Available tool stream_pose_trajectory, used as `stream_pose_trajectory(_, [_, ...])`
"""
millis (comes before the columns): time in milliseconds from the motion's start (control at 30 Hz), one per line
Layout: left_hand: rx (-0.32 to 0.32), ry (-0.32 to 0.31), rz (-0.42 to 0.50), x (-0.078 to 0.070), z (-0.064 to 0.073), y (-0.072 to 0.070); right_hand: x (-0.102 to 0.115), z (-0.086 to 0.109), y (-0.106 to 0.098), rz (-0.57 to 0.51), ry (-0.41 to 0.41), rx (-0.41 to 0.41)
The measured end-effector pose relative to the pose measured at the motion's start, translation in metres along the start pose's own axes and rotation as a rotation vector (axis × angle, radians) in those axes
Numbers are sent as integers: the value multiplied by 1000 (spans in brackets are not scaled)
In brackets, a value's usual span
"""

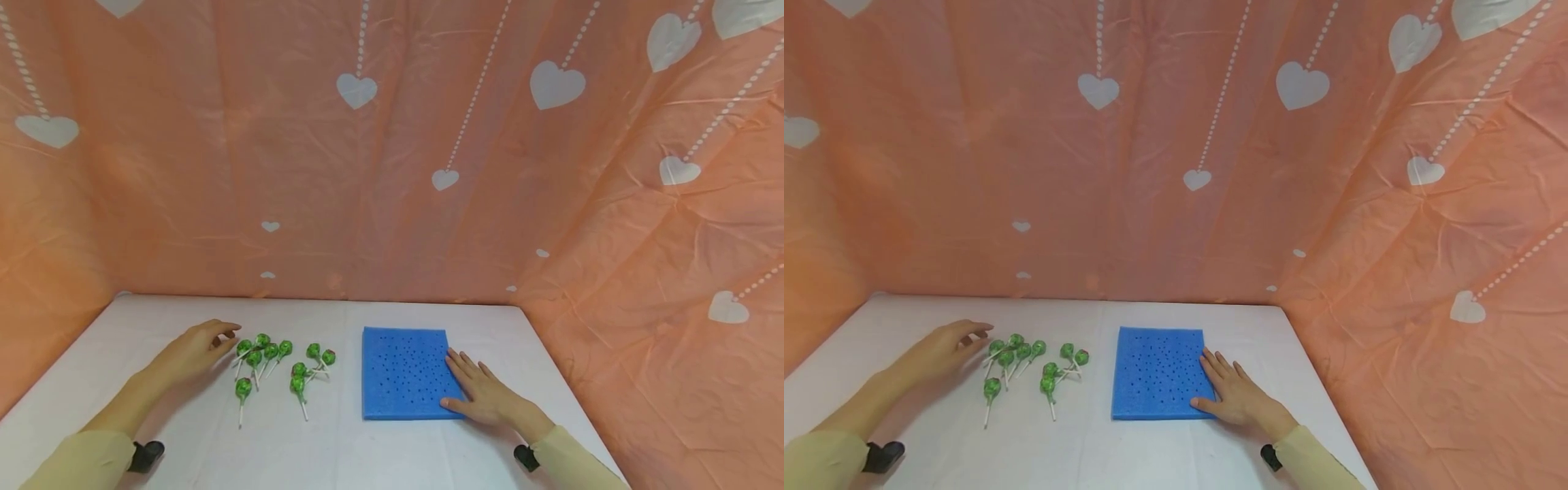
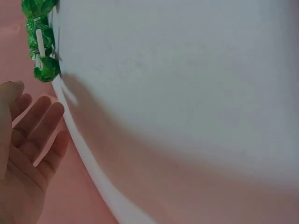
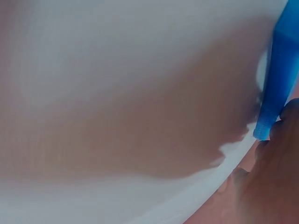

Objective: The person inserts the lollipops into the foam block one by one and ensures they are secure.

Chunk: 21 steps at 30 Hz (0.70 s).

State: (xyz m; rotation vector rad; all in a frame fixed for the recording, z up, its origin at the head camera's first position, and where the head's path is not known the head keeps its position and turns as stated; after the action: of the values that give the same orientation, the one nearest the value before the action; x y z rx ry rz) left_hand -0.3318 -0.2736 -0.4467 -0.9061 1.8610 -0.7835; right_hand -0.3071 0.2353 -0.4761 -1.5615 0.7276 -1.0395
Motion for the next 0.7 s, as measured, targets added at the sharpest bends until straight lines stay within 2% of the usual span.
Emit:
stream_pose_trajectory(167, [37,8,9,1,-3,9,-1,0,2,7,-9,2])
stream_pose_trajectory(433, [52,37,-4,-5,-6,14,2,0,2,8,-27,1])
stream_pose_trajectory(700, [38,75,-16,-11,-7,15,1,2,1,18,-19,0])
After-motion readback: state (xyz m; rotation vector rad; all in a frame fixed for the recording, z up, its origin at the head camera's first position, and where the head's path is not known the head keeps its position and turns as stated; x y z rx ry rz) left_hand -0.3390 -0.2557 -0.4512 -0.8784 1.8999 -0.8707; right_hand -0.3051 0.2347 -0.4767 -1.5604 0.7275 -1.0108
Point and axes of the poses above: each hand's wrist, its own z-axis away from the middle knuckle, its own y-axis out of the palm, x = y × z, the point moved 7 cm from there along -z, towards the middle knuckle, and after that the axes turned 12 degrees about -x, right-handed, at the moved point
